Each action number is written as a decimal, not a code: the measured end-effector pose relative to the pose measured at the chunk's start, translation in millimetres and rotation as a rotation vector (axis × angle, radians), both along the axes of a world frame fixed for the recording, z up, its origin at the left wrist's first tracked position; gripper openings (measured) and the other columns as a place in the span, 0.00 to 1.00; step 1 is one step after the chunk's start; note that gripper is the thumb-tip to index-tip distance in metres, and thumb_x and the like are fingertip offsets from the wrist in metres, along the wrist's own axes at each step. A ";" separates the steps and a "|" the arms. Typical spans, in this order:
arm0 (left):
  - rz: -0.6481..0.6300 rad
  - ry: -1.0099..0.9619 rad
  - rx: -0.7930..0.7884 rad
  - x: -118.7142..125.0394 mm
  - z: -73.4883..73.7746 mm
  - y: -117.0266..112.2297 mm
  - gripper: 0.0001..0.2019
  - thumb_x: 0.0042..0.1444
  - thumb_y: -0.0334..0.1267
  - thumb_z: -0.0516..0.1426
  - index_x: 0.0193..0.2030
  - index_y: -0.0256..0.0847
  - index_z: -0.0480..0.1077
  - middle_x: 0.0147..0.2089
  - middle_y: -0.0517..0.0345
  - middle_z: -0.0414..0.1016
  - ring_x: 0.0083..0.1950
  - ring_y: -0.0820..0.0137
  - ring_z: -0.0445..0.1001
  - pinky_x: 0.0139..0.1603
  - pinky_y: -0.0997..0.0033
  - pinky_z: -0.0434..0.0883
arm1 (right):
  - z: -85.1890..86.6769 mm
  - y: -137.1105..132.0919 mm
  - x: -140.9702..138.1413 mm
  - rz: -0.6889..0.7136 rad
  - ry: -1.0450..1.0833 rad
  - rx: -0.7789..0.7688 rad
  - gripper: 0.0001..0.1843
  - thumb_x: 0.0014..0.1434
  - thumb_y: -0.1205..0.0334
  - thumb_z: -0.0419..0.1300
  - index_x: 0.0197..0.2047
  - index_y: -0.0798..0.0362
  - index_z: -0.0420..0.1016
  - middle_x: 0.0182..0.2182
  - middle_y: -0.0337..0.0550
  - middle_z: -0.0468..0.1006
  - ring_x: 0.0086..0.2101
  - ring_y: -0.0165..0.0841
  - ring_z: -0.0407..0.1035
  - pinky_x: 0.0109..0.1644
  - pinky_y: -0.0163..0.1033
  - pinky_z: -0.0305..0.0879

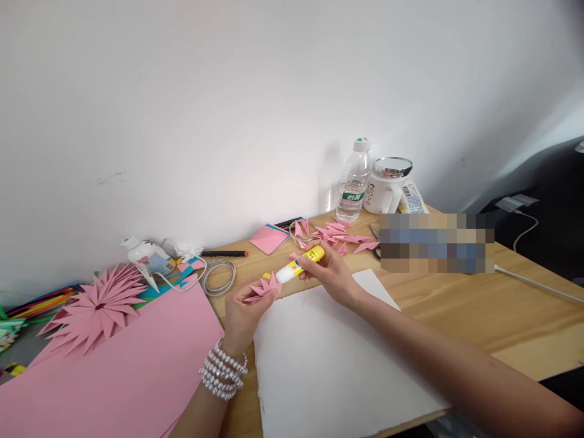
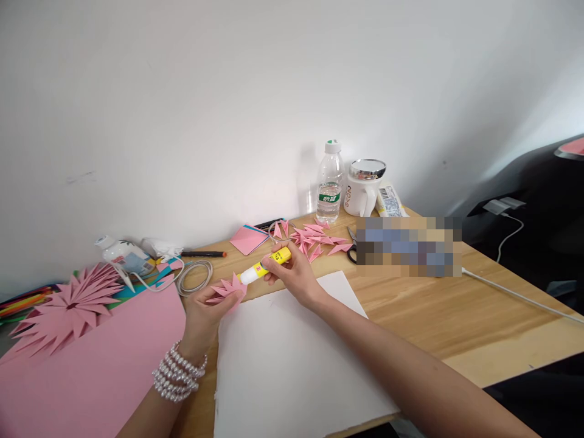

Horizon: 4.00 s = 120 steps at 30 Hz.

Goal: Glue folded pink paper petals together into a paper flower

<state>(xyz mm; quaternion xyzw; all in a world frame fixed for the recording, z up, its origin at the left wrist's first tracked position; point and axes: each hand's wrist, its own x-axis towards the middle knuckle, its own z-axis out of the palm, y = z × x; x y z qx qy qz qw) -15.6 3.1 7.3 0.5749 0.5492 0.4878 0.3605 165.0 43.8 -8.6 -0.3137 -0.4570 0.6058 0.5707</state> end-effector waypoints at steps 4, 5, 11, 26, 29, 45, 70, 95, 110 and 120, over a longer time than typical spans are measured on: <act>0.000 -0.005 -0.007 -1.7 -1.5 0.8 0.05 0.41 0.35 0.63 0.25 0.35 0.75 0.29 0.57 0.76 0.30 0.71 0.71 0.30 0.75 0.69 | 0.6 0.2 0.8 -0.017 -0.004 -0.021 0.16 0.49 0.55 0.63 0.35 0.51 0.61 0.23 0.34 0.73 0.21 0.26 0.68 0.26 0.33 0.65; 0.002 -0.007 -0.015 -1.7 -1.1 0.8 0.05 0.41 0.35 0.63 0.25 0.35 0.75 0.28 0.57 0.76 0.29 0.71 0.71 0.29 0.75 0.69 | 1.1 0.1 0.7 -0.007 -0.006 -0.034 0.17 0.48 0.54 0.64 0.35 0.51 0.61 0.22 0.34 0.72 0.21 0.26 0.67 0.25 0.33 0.65; -0.037 -0.015 -0.106 0.3 3.9 -0.4 0.06 0.40 0.36 0.63 0.24 0.34 0.74 0.25 0.58 0.74 0.27 0.72 0.69 0.27 0.75 0.67 | 0.5 1.7 0.1 -0.029 -0.057 -0.064 0.20 0.45 0.52 0.66 0.34 0.51 0.61 0.21 0.34 0.72 0.20 0.27 0.67 0.24 0.34 0.64; -0.042 -0.098 -0.130 2.8 3.2 -1.4 0.06 0.39 0.34 0.64 0.20 0.35 0.72 0.22 0.62 0.70 0.25 0.75 0.66 0.26 0.77 0.65 | -4.1 3.9 2.6 -0.123 -0.154 -0.054 0.18 0.45 0.54 0.65 0.32 0.51 0.60 0.25 0.36 0.74 0.26 0.32 0.72 0.34 0.39 0.68; 0.000 -0.134 -0.136 2.7 1.8 -0.6 0.06 0.38 0.35 0.64 0.22 0.35 0.73 0.22 0.61 0.70 0.25 0.75 0.67 0.26 0.77 0.65 | -8.4 7.1 4.5 -0.139 -0.304 0.022 0.16 0.45 0.56 0.64 0.26 0.52 0.60 0.31 0.41 0.76 0.36 0.38 0.73 0.42 0.44 0.66; 0.022 -0.238 -0.141 -0.5 -3.4 2.2 0.08 0.41 0.36 0.64 0.22 0.36 0.69 0.22 0.65 0.66 0.25 0.78 0.64 0.27 0.79 0.62 | -29.2 11.3 3.8 -0.265 -0.930 0.591 0.09 0.57 0.67 0.53 0.37 0.51 0.74 0.40 0.49 0.67 0.41 0.36 0.67 0.44 0.44 0.68; 0.094 -0.561 -0.261 7.0 8.7 -0.3 0.08 0.33 0.33 0.66 0.21 0.36 0.72 0.22 0.62 0.72 0.26 0.76 0.67 0.29 0.76 0.64 | -16.0 13.7 7.3 -0.229 -0.348 0.214 0.14 0.47 0.52 0.63 0.33 0.52 0.73 0.37 0.45 0.73 0.42 0.37 0.68 0.44 0.43 0.68; -0.054 -0.553 -0.322 6.5 9.7 -3.4 0.08 0.34 0.34 0.66 0.20 0.35 0.71 0.22 0.61 0.71 0.25 0.75 0.66 0.31 0.72 0.66 | 1.7 -3.2 1.5 0.250 -0.072 0.033 0.16 0.47 0.56 0.65 0.35 0.53 0.66 0.31 0.41 0.77 0.31 0.29 0.71 0.39 0.39 0.67; -0.242 -0.422 -0.242 1.3 8.0 -5.4 0.06 0.40 0.34 0.64 0.27 0.35 0.74 0.30 0.53 0.76 0.34 0.66 0.72 0.39 0.66 0.68 | -0.6 -10.8 -6.3 0.281 -0.157 0.044 0.13 0.46 0.54 0.65 0.33 0.53 0.75 0.29 0.41 0.77 0.28 0.30 0.71 0.37 0.40 0.71; -0.013 -0.496 -0.267 1.1 8.8 0.7 0.08 0.35 0.34 0.66 0.25 0.36 0.74 0.25 0.58 0.74 0.29 0.70 0.72 0.35 0.69 0.68 | 1.5 -7.7 -1.8 0.202 -0.176 -0.034 0.11 0.45 0.55 0.66 0.26 0.54 0.73 0.24 0.37 0.74 0.27 0.28 0.68 0.36 0.37 0.68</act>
